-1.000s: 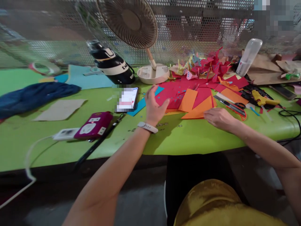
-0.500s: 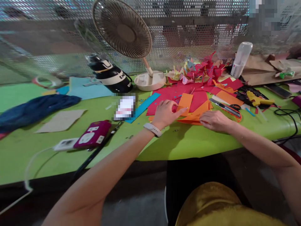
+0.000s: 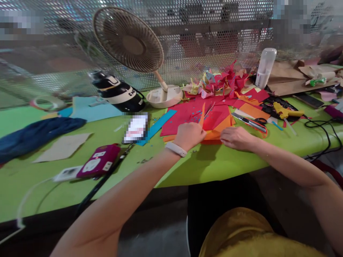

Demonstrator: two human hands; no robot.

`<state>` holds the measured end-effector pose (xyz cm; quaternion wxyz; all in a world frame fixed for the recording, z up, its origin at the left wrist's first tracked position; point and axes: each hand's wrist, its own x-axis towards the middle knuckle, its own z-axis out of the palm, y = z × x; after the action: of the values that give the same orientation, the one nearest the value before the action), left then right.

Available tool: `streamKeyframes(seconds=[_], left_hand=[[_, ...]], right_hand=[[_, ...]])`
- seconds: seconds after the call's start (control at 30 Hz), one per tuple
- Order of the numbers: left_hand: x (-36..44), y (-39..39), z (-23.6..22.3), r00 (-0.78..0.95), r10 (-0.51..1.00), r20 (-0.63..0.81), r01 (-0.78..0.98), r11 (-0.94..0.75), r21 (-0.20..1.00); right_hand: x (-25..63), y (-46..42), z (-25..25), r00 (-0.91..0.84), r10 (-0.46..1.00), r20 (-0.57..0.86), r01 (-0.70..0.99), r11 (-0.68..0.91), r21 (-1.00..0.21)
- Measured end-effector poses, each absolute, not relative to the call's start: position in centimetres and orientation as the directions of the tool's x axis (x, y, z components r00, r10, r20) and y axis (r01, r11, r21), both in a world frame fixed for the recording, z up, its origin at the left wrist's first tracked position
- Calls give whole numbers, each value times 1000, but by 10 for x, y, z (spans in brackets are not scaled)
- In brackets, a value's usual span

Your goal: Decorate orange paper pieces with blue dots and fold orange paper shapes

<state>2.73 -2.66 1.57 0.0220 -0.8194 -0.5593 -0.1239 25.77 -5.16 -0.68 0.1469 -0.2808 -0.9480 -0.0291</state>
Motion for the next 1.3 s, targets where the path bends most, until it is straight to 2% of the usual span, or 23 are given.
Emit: streamKeyframes(seconds=[0.13,0.23,0.33,0.43,0.53,0.63,0.73,0.83,0.97,1.03,1.13,1.2,1.3], left_hand=[[26,-34,37,300,915,269,952,-305,-26],[29,-23,56,242,873,423,961,-275,17],[44,-4,66,297,810,505,914,-394,94],[73,18,65,412,770,487,842,-527,120],[106,42,58,480,723,497,727,-645,236],[131,69,44,599,603,527,577,-781,239],[144,93,27,697,536,476,509,-838,198],[139,104,17,702,582,410,538,-811,231],[107,94,23,606,626,491,570,-772,279],[85,81,32,547,681,487,606,-723,332],[50,54,43,331,815,476,730,-540,419],[30,35,48,198,914,353,783,-364,504],[11,8,50,74,996,50,608,-85,789]], right_hand=[[254,-51,-5,-807,536,248,552,834,-8],[251,-52,-4,-812,538,228,552,834,-3],[248,-53,-4,-808,544,226,557,830,-6],[246,-53,-5,-803,553,222,563,826,-17],[244,-54,-5,-804,557,211,566,824,-20],[243,-55,-4,-806,553,211,561,827,-26],[243,-56,-3,-813,541,214,545,837,-48],[243,-56,-1,-817,539,204,540,840,-55],[243,-57,-1,-820,529,219,533,845,-46],[244,-55,-1,-802,533,271,539,840,-56],[248,-51,1,-693,574,436,574,805,-148],[252,-47,3,-562,607,562,576,775,-261],[257,-43,6,-348,622,702,524,750,-405]])
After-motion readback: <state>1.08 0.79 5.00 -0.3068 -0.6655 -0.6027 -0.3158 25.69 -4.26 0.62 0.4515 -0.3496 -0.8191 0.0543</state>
